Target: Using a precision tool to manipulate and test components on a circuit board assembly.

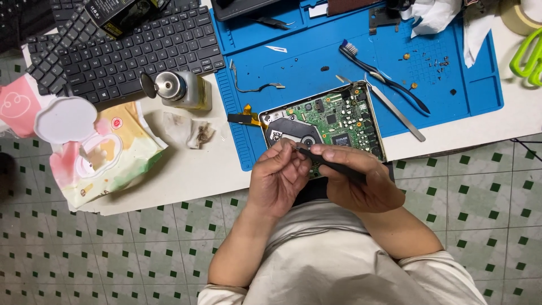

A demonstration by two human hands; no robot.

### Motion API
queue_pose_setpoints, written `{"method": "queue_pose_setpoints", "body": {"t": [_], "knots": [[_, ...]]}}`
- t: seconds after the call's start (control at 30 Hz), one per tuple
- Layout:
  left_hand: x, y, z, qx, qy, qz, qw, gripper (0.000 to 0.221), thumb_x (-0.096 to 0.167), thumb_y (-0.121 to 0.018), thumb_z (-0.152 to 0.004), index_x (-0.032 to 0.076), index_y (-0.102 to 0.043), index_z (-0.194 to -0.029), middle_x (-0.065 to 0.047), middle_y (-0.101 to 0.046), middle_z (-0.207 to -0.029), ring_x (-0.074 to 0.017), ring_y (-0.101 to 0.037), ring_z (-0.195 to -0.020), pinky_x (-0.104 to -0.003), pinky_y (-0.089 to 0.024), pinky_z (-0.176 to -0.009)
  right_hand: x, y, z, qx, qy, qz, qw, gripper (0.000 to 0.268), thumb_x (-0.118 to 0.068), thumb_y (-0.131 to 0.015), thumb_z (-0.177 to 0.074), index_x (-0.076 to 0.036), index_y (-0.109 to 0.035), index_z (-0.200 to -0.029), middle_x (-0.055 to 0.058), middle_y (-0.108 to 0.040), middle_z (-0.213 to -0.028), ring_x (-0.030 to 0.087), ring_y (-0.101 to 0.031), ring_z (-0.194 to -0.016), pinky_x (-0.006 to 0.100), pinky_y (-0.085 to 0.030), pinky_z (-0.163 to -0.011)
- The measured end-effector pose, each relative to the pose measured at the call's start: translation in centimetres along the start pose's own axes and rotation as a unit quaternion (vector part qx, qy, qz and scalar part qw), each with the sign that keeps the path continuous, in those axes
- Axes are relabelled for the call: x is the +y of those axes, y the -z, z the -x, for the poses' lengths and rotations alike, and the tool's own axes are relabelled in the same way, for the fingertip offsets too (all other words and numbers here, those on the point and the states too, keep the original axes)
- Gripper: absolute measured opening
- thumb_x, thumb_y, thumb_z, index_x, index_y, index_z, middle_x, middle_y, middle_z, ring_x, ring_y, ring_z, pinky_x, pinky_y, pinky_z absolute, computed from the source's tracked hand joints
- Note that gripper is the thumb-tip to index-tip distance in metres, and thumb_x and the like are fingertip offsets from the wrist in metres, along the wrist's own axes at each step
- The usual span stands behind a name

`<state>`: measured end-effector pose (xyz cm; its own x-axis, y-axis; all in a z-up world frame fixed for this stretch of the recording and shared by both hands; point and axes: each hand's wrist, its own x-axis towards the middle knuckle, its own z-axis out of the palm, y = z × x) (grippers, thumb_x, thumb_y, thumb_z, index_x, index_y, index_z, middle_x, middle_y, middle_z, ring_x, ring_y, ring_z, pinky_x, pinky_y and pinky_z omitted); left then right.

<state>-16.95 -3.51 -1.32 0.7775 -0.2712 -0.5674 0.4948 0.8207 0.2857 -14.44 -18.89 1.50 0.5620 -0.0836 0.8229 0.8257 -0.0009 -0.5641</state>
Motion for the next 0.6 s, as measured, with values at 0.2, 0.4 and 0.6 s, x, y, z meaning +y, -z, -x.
{"method": "queue_pose_setpoints", "body": {"t": [0.2,0.4,0.6], "knots": [[-0.4,-0.1,0.0,0.012,-0.053,-0.032,0.998,0.011,0.017,-0.061,-0.101,0.006,-0.059,-0.101,-0.015,-0.066,-0.088,-0.0213,-0.068,-0.068,-0.021,-0.046,-0.04,0.2,0.4,0.4,-0.022,-0.011,0.004,1.0,0.076,0.013,-0.067,-0.092,-0.014,-0.039,-0.157,0.027,-0.07,-0.094,0.054,-0.076,-0.081,0.06,-0.067,-0.064],[-0.7,-0.7,0.2,0.014,-0.118,-0.055,0.991,0.012,0.013,-0.063,-0.1,0.003,-0.057,-0.099,-0.019,-0.066,-0.09,-0.0222,-0.067,-0.064,-0.022,-0.046,-0.039,0.1,0.5,0.3,-0.011,-0.016,0.023,1.0,0.079,0.014,-0.069,-0.09,-0.007,-0.035,-0.158,0.029,-0.069,-0.093,0.051,-0.077,-0.083,0.056,-0.069,-0.069],[-1.1,-0.5,0.0,0.01,-0.133,-0.047,0.99,0.012,0.012,-0.064,-0.1,0.001,-0.058,-0.101,-0.019,-0.064,-0.09,-0.0228,-0.066,-0.063,-0.023,-0.045,-0.038,0.4,0.5,0.6,0.019,-0.009,0.046,0.999,0.071,0.013,-0.067,-0.095,-0.001,-0.029,-0.153,0.031,-0.068,-0.095,0.047,-0.077,-0.084,0.054,-0.066,-0.075]]}}
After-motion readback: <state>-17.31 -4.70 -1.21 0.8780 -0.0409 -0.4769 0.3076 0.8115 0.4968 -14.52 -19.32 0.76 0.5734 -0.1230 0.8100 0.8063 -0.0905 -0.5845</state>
